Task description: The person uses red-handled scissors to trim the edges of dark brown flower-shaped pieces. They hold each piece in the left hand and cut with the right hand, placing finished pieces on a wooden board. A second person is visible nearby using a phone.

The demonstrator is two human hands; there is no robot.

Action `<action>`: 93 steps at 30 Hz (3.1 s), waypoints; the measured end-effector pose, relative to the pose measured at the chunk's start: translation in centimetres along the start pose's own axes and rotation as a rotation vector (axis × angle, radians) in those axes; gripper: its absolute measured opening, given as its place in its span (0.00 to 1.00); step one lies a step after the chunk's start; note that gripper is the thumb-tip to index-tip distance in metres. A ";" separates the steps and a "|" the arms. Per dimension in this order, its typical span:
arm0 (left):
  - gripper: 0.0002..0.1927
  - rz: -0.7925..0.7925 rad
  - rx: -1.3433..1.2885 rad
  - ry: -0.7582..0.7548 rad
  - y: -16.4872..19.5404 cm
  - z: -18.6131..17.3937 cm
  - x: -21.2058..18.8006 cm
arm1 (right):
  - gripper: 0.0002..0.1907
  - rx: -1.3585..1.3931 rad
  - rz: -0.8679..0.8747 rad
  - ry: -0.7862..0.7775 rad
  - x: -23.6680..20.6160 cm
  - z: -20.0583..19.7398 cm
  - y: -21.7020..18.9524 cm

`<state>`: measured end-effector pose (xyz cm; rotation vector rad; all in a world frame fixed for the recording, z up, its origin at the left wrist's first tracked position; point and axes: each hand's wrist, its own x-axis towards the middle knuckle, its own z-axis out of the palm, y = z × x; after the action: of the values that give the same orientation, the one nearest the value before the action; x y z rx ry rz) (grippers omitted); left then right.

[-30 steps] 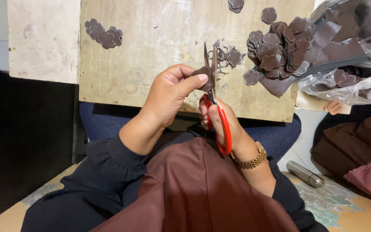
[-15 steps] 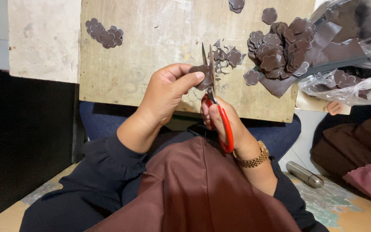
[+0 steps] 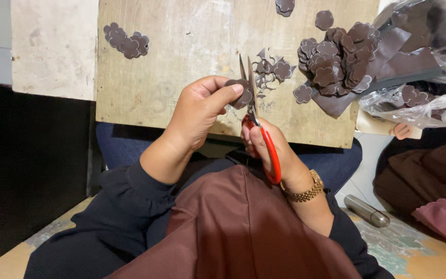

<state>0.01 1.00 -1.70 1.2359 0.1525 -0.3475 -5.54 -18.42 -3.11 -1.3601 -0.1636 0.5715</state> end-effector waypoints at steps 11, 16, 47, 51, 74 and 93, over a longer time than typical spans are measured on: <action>0.07 0.020 0.020 -0.018 0.2 -0.3 0.0 | 0.25 -0.079 -0.022 -0.005 0.0 0.0 0.0; 0.07 0.045 -0.029 -0.030 0.0 -0.4 0.1 | 0.25 -0.099 -0.004 0.008 0.0 0.1 -0.1; 0.05 0.032 -0.010 -0.047 -0.3 -0.9 0.5 | 0.22 -0.132 -0.007 -0.003 0.1 -0.2 1.2; 0.05 0.018 -0.043 -0.050 -0.5 -1.0 0.5 | 0.23 -0.141 0.014 0.019 0.1 -0.3 1.3; 0.07 -0.040 0.000 -0.027 -0.3 -1.2 0.5 | 0.23 -0.089 0.050 0.017 -0.1 -0.1 1.4; 0.07 -0.027 -0.001 -0.006 -0.1 -1.2 0.4 | 0.24 -0.070 0.100 0.027 -0.1 -0.1 1.3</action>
<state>0.49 1.99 -2.27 1.2322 0.1643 -0.3744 -5.99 -18.43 -4.33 -1.4490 -0.0951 0.6361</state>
